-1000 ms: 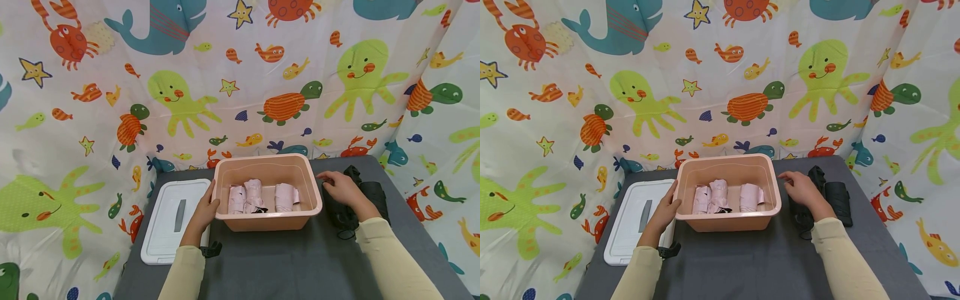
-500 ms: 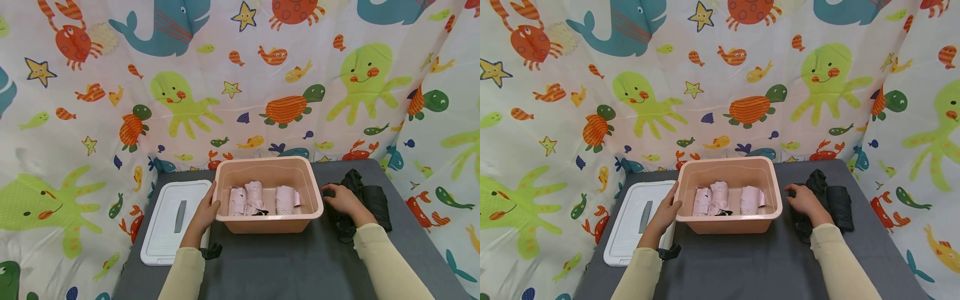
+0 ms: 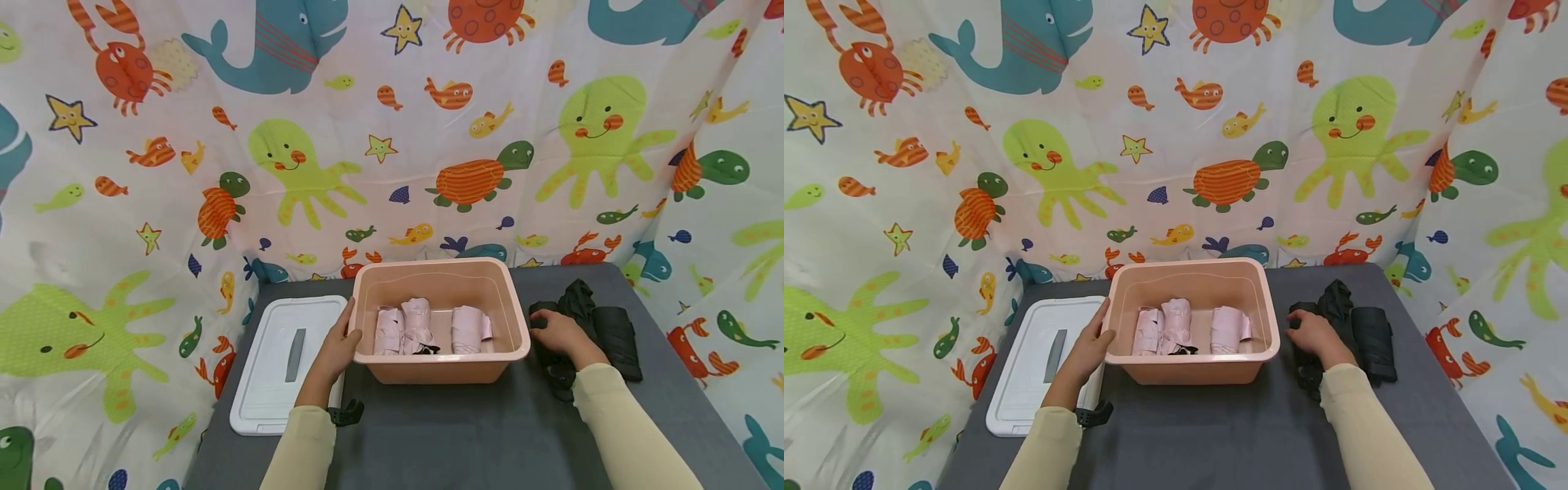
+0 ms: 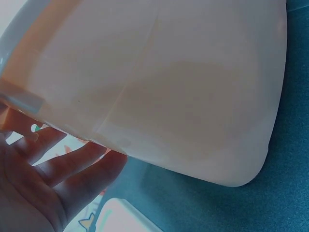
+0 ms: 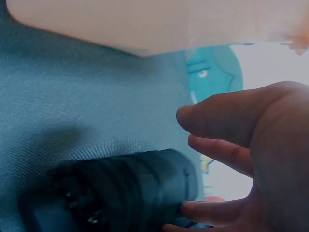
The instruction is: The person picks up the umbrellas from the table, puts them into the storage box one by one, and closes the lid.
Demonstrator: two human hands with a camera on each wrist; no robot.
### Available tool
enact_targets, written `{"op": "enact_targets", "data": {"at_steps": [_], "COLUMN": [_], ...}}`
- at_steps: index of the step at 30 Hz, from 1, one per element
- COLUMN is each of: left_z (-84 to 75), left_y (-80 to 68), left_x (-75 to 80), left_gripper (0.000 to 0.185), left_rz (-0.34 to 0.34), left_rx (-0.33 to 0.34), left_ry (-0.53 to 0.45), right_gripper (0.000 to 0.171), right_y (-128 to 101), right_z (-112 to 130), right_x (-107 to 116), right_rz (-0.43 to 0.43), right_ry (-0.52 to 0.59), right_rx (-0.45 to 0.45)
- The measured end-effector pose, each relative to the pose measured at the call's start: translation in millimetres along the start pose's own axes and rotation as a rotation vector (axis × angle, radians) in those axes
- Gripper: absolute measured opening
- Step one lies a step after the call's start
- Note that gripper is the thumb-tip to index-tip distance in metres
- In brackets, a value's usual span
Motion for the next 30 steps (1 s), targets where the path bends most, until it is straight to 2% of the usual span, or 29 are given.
{"op": "enact_targets", "data": {"at_steps": [9, 16, 21, 30], "left_z": [0.6, 1.9, -1.1, -0.6], "left_y": [0.1, 1.0, 0.4, 0.7], "left_x": [-0.1, -0.6, -1.2, -0.5], "left_gripper": [0.075, 0.074, 0.074, 0.075], "left_rz": [-0.004, -0.009, -0.001, 0.014], "left_rx": [0.008, 0.021, 0.005, 0.002], "left_ry": [0.011, 0.008, -0.006, -0.022], "right_gripper": [0.054, 0.065, 0.067, 0.057], "right_y": [13.1, 25.1, 25.3, 20.7], "right_z": [-6.9, -17.0, -20.1, -22.8], "right_x": [-9.8, -25.3, -27.8, -24.1], "right_rz": [0.05, 0.096, 0.057, -0.01], "right_ry": [-0.044, -0.093, -0.094, -0.081], "right_rx": [-0.03, -0.123, -0.15, -0.106]}}
Point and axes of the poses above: each hand's wrist, its own y-axis towards the middle knuckle, its own x-axis out of the back of the hand, z = x × y, the point moved 8 cm from there along y, towards the middle knuckle, and after that the axes turned 5 degrees about -x, right-handed, at the moved point
